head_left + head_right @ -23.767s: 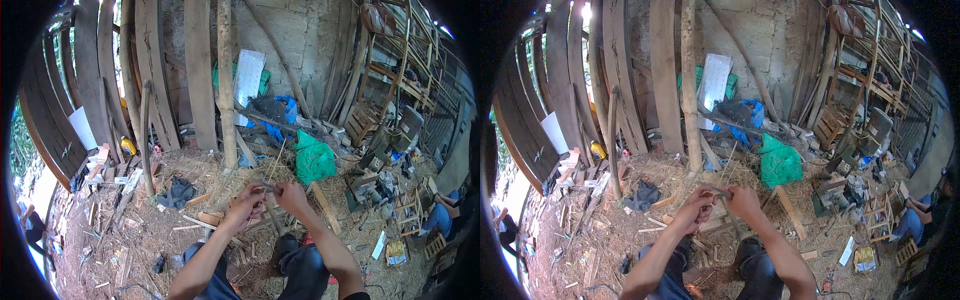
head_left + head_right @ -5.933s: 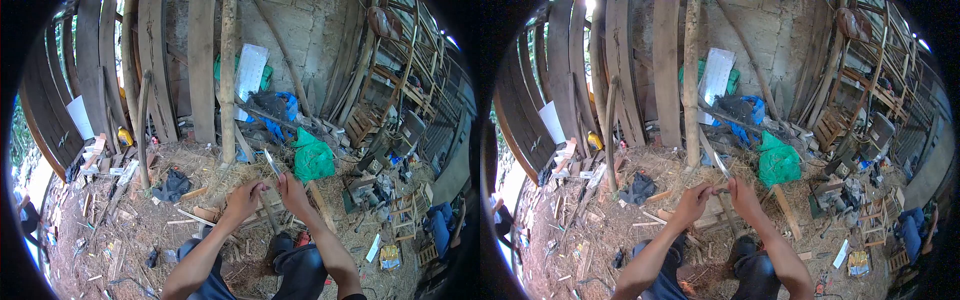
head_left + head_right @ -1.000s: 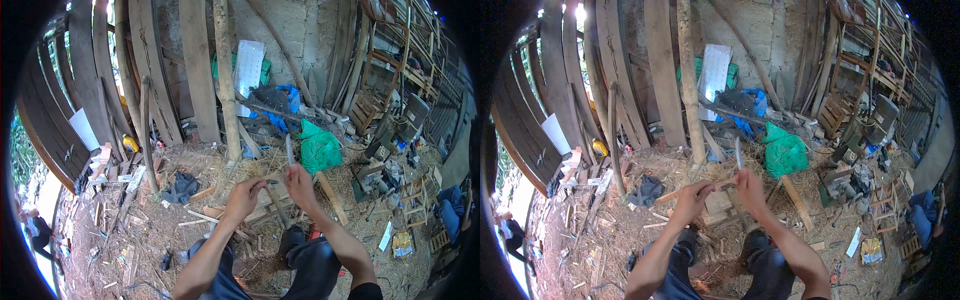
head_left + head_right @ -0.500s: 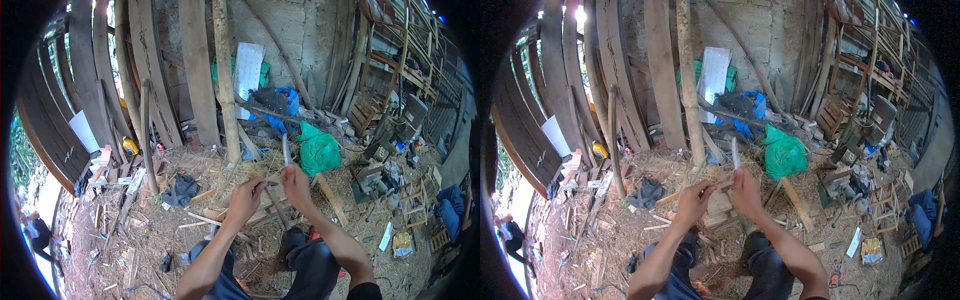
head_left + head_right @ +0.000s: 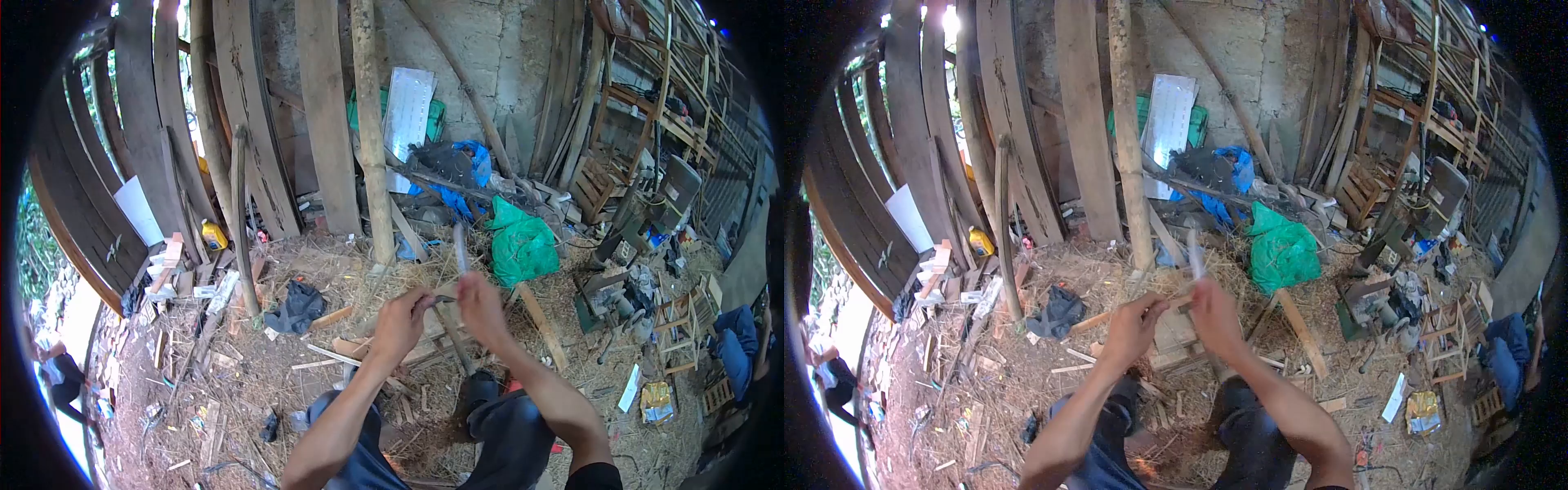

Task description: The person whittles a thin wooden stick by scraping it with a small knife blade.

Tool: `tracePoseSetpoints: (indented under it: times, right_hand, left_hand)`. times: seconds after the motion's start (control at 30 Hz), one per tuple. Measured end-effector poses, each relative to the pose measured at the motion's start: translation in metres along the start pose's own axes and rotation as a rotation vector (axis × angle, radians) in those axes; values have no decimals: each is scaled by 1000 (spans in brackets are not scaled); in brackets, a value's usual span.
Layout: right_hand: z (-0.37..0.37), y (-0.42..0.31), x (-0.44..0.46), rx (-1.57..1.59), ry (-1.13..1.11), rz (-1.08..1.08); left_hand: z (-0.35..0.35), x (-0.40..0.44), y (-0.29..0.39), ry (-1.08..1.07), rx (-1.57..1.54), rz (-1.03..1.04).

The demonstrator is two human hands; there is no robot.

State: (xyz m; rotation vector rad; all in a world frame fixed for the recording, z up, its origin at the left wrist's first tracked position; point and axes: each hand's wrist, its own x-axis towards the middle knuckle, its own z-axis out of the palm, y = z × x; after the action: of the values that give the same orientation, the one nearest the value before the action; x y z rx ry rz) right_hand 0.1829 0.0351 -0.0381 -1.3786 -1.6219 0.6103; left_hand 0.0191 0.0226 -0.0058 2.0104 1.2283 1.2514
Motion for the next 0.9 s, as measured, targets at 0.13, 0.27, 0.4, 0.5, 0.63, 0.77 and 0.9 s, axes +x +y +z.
tracePoseSetpoints:
  times: [0.13, 0.27, 0.4, 0.5, 0.63, 0.77, 0.9]
  right_hand:
    - [-9, -2, -2, 7, 15, -19]
    - [-22, -14, 5, 178, 39, 133]
    - [-11, -4, -7, 32, -62, 141]
    - [1, 10, 5, 580, 107, 98]
    - [-4, 4, -6, 92, 127, -197]
    - [-10, -20, -2, 167, 48, 145]
    - [-11, -28, -5, 101, -18, 89]
  left_hand:
    - [3, -3, 4, 12, 16, 4]
    - [-6, 1, 8, -65, 29, -69]
    - [-1, -4, -5, -29, -2, -31]
    - [-1, -2, -5, -6, -6, -11]
    - [4, 0, -4, -15, 20, -44]
    - [-2, -1, -6, 13, -20, -9]
    - [-4, -1, -5, 3, -1, -38]
